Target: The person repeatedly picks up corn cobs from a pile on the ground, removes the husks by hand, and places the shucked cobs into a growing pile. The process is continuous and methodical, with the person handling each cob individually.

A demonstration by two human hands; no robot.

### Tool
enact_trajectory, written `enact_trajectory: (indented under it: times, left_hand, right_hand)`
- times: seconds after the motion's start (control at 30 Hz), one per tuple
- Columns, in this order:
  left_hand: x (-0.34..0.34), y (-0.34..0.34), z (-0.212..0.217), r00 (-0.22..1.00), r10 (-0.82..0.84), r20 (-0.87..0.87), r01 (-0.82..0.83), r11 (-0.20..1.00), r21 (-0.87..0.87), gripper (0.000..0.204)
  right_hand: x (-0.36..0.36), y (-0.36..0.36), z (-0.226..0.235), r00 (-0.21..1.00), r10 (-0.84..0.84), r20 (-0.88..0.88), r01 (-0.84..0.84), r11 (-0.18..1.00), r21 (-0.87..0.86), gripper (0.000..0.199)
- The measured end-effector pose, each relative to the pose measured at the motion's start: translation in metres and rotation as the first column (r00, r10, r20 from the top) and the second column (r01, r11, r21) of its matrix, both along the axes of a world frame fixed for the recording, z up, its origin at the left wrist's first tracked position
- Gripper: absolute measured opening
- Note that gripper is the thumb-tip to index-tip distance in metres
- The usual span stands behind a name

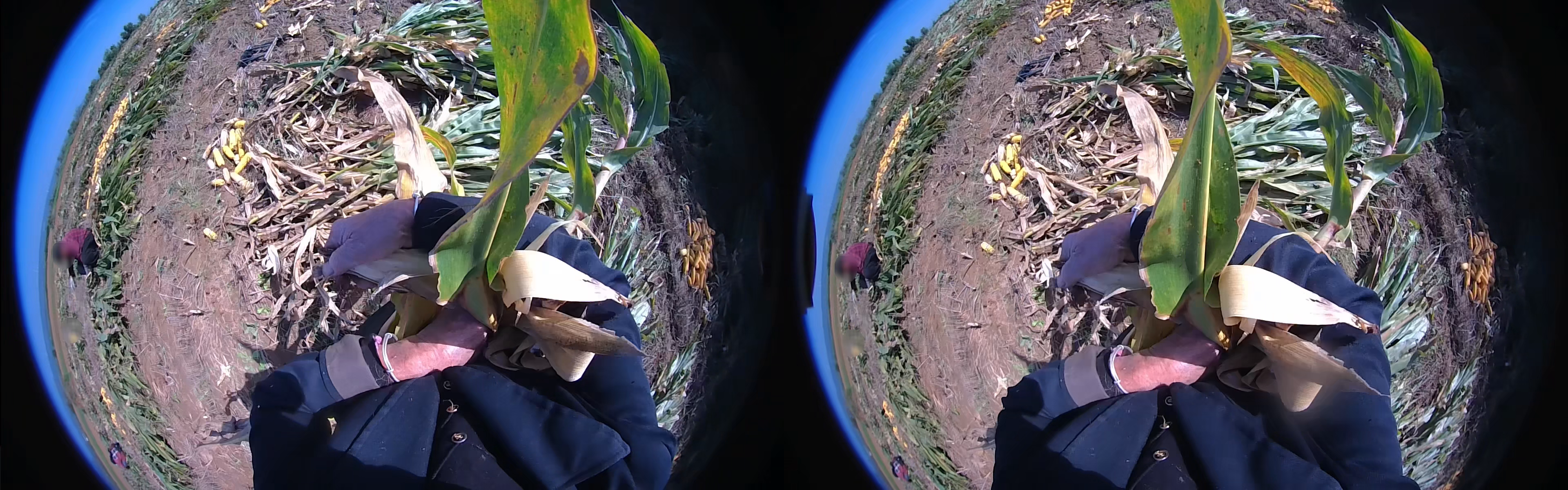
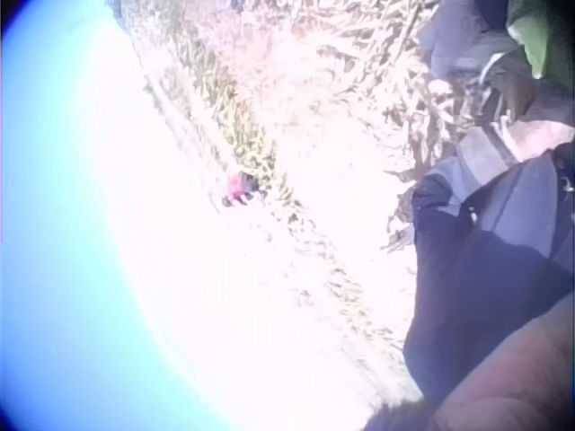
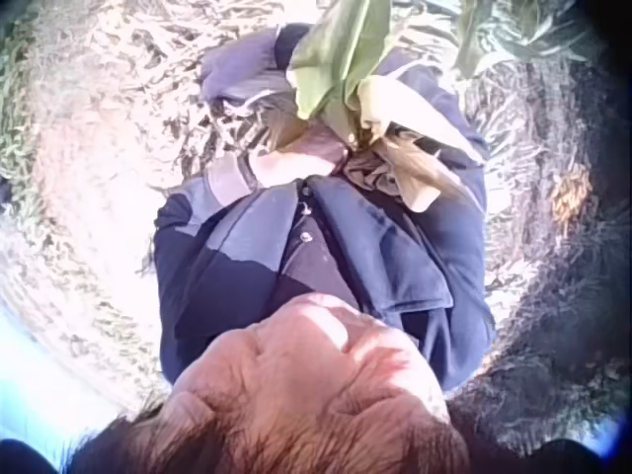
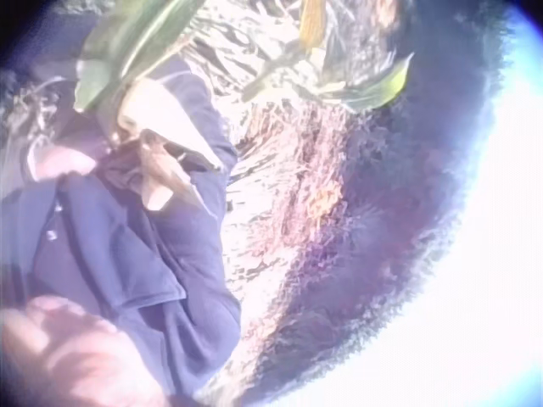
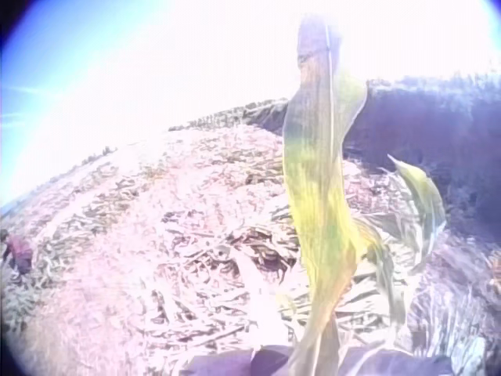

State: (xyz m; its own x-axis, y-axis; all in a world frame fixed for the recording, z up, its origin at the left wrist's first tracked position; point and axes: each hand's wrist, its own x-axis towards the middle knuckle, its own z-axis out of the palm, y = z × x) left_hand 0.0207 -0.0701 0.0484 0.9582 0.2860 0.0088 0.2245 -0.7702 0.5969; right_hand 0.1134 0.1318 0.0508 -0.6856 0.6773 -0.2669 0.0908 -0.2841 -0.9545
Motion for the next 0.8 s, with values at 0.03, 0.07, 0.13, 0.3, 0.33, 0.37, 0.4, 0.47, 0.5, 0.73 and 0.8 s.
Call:
enact_trajectory:
  times: [0.03,0.07,0.13,0.3,0.33,0.37,0.4,0.47,0.5,0.73,0.8]
  left_hand:
    - [-0.004,-0.006,-0.009,0.996,0.015,0.087,-0.014,1.0,-0.016,0.014]
    - [-0.008,-0.009,-0.023,0.984,0.025,0.174,-0.02,0.999,-0.031,0.017]
    - [-0.023,0.0,-0.01,0.997,-0.014,-0.075,0.0,0.982,-0.187,0.018]
    - [-0.018,0.012,0.003,0.987,0.139,0.084,-0.1,0.927,-0.362,0.015]
    - [-0.018,0.014,-0.002,0.952,0.206,0.224,-0.137,0.947,-0.291,0.015]
    - [-0.014,0.012,-0.025,0.91,0.356,0.214,-0.249,0.88,-0.405,0.017]
    - [-0.025,0.012,-0.014,0.883,0.352,0.309,-0.314,0.935,-0.168,0.016]
    - [-0.021,0.034,0.006,0.896,0.343,0.281,-0.319,0.939,-0.127,0.014]
    - [-0.022,0.041,0.002,0.88,0.466,0.087,-0.424,0.855,-0.297,0.014]
    - [-0.045,0.076,-0.018,0.514,0.855,0.064,-0.826,0.514,-0.233,0.025]
    - [-0.05,0.105,-0.015,0.471,0.826,0.31,-0.836,0.53,-0.142,0.024]
  right_hand:
    - [-0.02,-0.005,-0.01,0.975,0.193,0.111,-0.199,0.979,0.043,0.042]
    - [-0.031,-0.007,-0.023,0.921,0.333,0.204,-0.353,0.933,0.067,0.045]
    - [-0.066,-0.016,-0.036,0.776,0.533,0.337,-0.59,0.802,0.09,0.052]
    - [0.025,-0.038,0.002,0.882,0.15,0.447,-0.222,0.968,0.114,0.059]
    - [0.051,-0.04,-0.001,0.929,0.042,0.368,-0.081,0.993,0.091,0.056]
    - [0.079,-0.041,-0.001,0.961,-0.079,0.265,0.073,0.997,0.032,0.054]
    - [0.092,-0.033,-0.01,0.98,-0.145,0.133,0.153,0.987,-0.05,0.052]
    - [0.168,-0.054,0.0,0.872,-0.487,-0.048,0.466,0.856,-0.223,0.049]
    - [0.177,-0.066,-0.004,0.821,-0.559,-0.121,0.521,0.818,-0.243,0.044]
    - [0.236,-0.228,-0.125,0.425,-0.905,0.003,0.749,0.349,-0.563,0.019]
    - [0.262,-0.288,-0.198,0.218,-0.971,0.101,0.692,0.081,-0.717,0.016]
